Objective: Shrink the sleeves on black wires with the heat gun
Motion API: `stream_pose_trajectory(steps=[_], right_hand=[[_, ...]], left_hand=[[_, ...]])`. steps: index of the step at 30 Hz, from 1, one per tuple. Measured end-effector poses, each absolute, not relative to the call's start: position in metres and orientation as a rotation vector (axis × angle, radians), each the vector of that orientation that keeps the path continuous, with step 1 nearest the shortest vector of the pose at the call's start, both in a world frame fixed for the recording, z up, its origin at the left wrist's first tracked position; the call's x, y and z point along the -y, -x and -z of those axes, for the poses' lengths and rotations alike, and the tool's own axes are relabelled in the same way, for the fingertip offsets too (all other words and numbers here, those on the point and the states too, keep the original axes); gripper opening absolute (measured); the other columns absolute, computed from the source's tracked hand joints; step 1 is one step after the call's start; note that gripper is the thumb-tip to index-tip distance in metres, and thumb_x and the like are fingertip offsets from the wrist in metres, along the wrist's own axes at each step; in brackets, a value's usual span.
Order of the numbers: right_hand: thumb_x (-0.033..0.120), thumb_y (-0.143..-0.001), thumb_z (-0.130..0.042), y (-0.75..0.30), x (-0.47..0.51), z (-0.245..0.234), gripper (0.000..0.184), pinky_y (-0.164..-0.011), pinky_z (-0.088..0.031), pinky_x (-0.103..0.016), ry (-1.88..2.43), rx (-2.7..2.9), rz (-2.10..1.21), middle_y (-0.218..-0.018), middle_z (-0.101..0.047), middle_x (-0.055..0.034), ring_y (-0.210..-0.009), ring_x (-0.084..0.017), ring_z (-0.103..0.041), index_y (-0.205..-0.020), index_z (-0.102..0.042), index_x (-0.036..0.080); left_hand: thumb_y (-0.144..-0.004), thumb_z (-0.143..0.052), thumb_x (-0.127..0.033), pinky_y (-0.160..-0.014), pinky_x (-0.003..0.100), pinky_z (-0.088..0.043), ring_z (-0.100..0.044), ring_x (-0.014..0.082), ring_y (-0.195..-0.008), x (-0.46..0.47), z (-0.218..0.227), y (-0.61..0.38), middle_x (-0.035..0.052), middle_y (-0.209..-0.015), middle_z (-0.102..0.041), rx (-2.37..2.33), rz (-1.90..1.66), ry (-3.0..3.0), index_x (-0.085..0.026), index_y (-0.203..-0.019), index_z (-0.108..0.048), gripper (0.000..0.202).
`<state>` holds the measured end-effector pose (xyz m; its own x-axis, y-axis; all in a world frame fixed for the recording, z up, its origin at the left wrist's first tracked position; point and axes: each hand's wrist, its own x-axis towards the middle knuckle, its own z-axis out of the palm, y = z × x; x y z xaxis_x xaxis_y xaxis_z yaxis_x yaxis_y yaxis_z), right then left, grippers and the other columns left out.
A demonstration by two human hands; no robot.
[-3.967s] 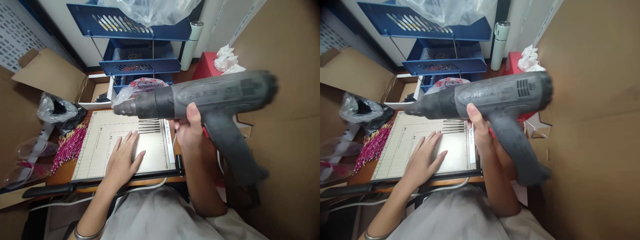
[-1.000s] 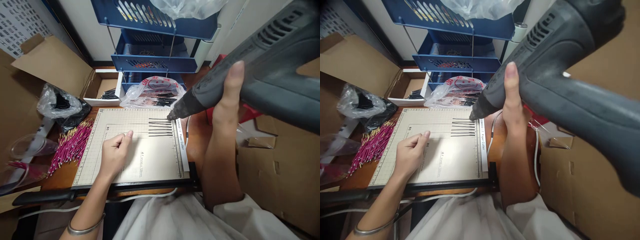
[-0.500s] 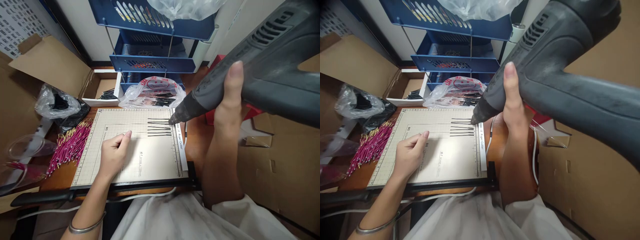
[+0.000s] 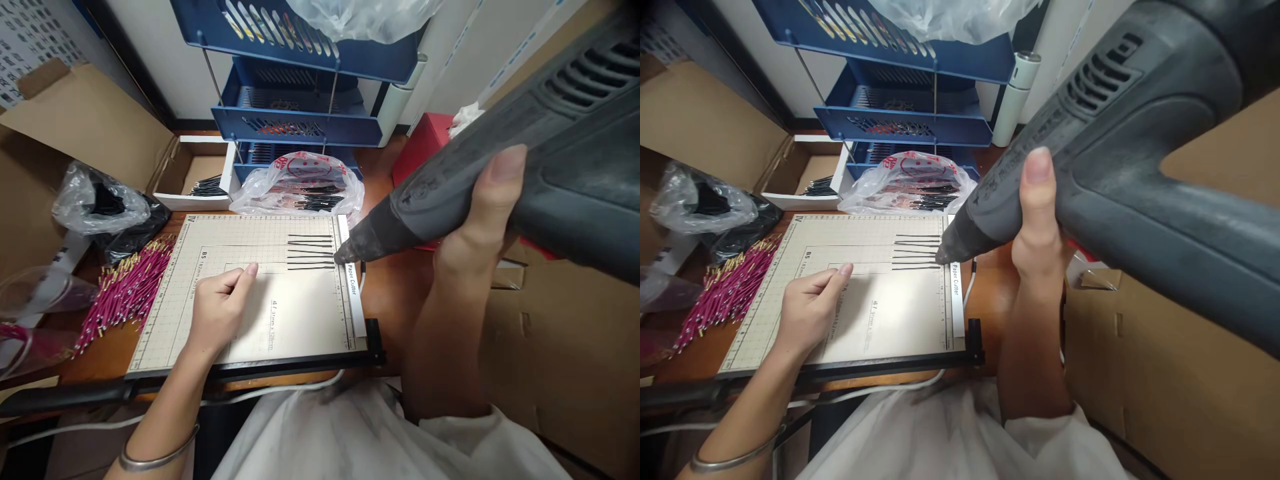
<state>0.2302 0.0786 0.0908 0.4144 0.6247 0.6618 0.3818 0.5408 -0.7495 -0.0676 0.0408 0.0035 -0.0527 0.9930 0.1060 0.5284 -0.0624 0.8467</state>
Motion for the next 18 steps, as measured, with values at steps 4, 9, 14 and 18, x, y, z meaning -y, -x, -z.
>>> stream_pose_trajectory(steps=[4, 9, 14, 18], right_hand=[[0.069, -0.098, -0.062, -0.237, -0.08, -0.076, 0.059, -0.144, -0.019, -0.047, 0.998, 1.194, -0.101, -0.152, -0.062, 0.0056, -0.165, -0.024, -0.041, -0.148, -0.065, 0.037], [0.071, -0.099, -0.055, -0.237, -0.085, -0.07, 0.062, -0.143, -0.021, -0.049, 0.924, 1.153, -0.034, -0.15, -0.063, -0.0013, -0.164, -0.027, -0.041, -0.143, -0.069, 0.031], [0.065, -0.095, -0.061, -0.227, -0.076, -0.075, 0.055, -0.143, -0.022, -0.045, 0.969, 1.137, -0.051, -0.149, -0.064, 0.0019, -0.16, -0.025, -0.046, -0.14, -0.071, 0.035], [0.063, -0.098, -0.057, -0.225, -0.07, -0.078, 0.056, -0.144, -0.018, -0.043, 1.074, 1.111, -0.041, -0.147, -0.066, 0.0021, -0.163, -0.023, -0.042, -0.146, -0.068, 0.036]], left_hand=[[-0.1, -0.054, -0.052, -0.055, 0.033, -0.022, -0.026, 0.0127, -0.053, -0.042, -0.004, 0.064, -0.0048, -0.057, -0.022, -1.714, -0.998, -1.643, -0.025, -0.06, -0.024, 0.057], [-0.097, -0.067, -0.053, -0.069, 0.036, -0.042, -0.057, 0.0218, -0.069, -0.033, -0.005, 0.054, 0.0025, -0.071, -0.065, -1.81, -0.889, -2.062, -0.024, -0.074, -0.056, 0.038], [-0.11, -0.049, -0.054, -0.121, 0.065, -0.034, -0.053, 0.0438, -0.15, -0.025, 0.0, 0.046, 0.0154, -0.158, -0.066, -1.585, -0.58, -2.605, -0.019, -0.154, -0.061, 0.057], [-0.113, -0.038, -0.059, -0.134, 0.073, -0.011, -0.034, 0.0419, -0.166, -0.03, 0.006, 0.045, 0.0127, -0.172, -0.05, -1.538, -0.437, -2.635, -0.019, -0.171, -0.043, 0.07]])
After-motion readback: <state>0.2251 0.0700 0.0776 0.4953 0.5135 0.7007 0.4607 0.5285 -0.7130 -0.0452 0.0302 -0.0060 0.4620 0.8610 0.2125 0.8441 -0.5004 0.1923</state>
